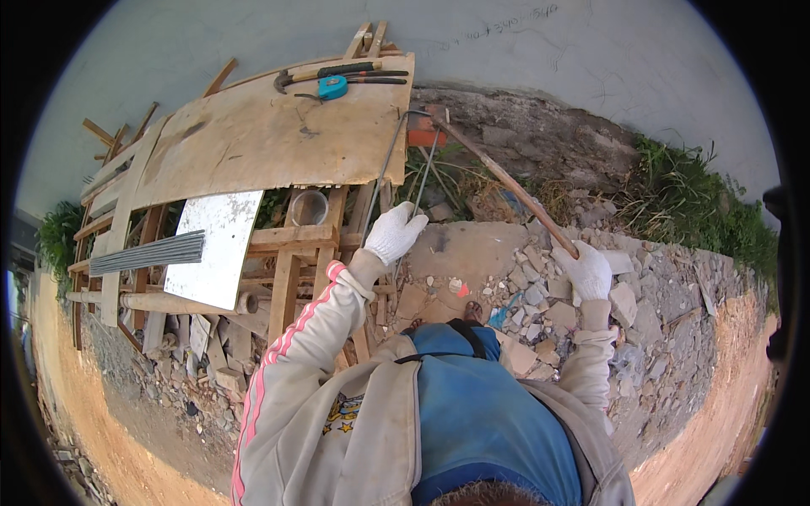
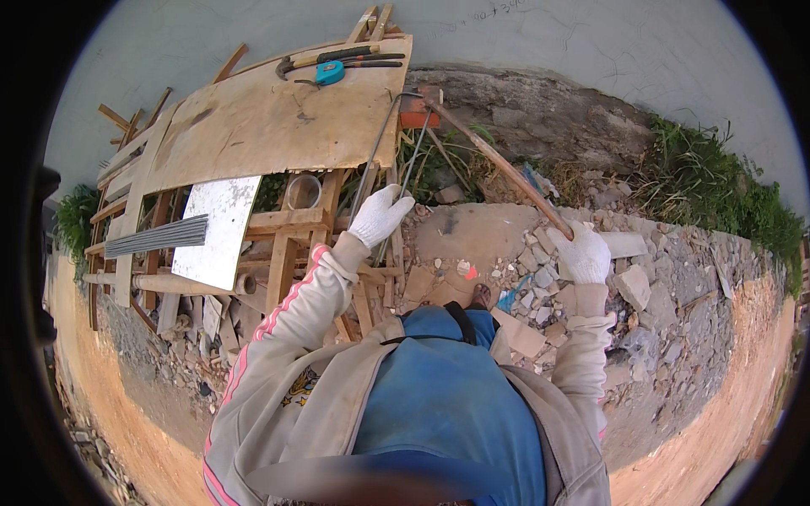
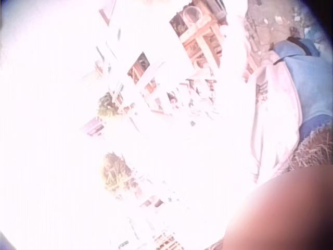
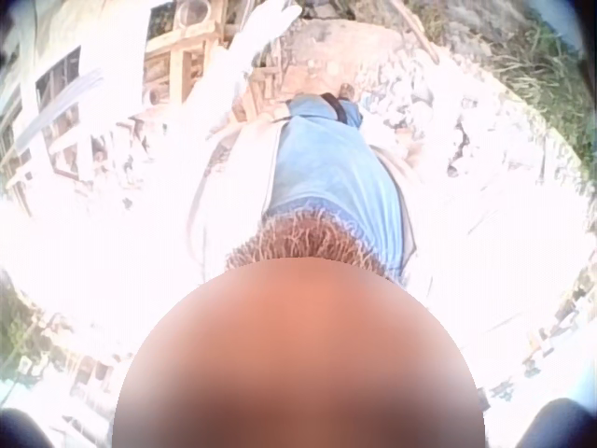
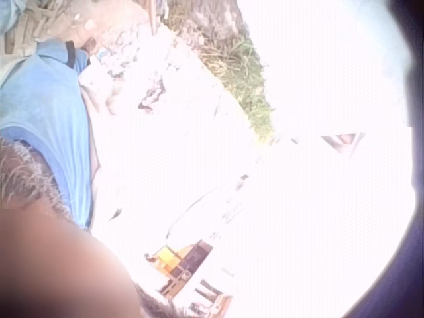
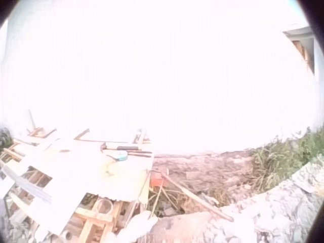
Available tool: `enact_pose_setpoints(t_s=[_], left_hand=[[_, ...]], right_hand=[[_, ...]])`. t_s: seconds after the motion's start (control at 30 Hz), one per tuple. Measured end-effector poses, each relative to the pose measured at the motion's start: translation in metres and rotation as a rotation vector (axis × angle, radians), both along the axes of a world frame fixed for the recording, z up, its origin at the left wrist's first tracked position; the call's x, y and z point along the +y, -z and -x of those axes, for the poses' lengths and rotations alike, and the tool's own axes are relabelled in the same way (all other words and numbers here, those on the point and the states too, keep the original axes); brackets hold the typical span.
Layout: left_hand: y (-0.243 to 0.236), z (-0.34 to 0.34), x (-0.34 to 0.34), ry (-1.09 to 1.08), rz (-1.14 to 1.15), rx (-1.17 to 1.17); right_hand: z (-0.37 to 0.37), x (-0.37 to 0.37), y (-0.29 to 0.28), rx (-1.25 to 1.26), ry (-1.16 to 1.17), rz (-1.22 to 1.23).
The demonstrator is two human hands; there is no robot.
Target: The person repeatedly bends metal rods into U-shapes using a crowbar and a wooden workbench. They position each rod, lever it with the crowbar, and then inspect the bent shape before repeating the process.
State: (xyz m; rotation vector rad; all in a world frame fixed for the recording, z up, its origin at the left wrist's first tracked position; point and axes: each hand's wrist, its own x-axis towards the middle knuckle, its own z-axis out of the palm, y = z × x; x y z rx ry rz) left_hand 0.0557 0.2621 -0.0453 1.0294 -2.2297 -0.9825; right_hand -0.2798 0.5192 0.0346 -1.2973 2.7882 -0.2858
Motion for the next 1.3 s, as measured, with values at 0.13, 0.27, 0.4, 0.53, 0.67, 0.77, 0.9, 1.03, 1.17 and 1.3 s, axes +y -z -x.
enact_pose_setpoints(t_s=[0.13,0.27,0.4,0.53,0.67,0.77,0.9,1.03,1.17,1.3], left_hand=[[-0.014,0.011,0.011,-0.085,-0.475,0.224],[-0.041,0.038,0.034,-0.138,-0.583,0.419],[-0.075,0.042,0.043,-0.117,-0.536,0.539],[-0.089,0.036,0.032,0.034,-0.773,0.928],[-0.083,0.034,0.021,0.15,-0.701,1.118],[-0.071,0.026,0.01,0.11,-0.711,1.251],[-0.046,0.024,0.011,-0.152,-0.47,0.979],[-0.033,0.023,0.007,-0.257,-0.266,0.577],[-0.034,0.043,0.003,-0.264,-0.119,0.418],[-0.038,0.077,-0.005,-0.275,-0.312,0.492]], right_hand=[[0.044,-0.009,0.005,-0.05,-0.079,0.0],[0.057,-0.018,0.023,-0.237,-0.139,0.27],[-0.003,-0.05,0.065,-0.718,-0.17,0.544],[-0.099,-0.096,0.088,-1.381,-0.287,0.623],[-0.152,-0.111,0.075,-1.675,-0.33,0.611],[-0.157,-0.108,0.061,-1.758,-0.322,0.562],[-0.144,-0.117,0.058,-1.733,-0.141,0.592],[-0.108,-0.121,0.065,-1.684,-0.125,0.592],[-0.051,-0.147,0.06,-1.535,-0.197,0.491],[0.02,-0.191,0.028,-1.33,-0.351,0.336]])
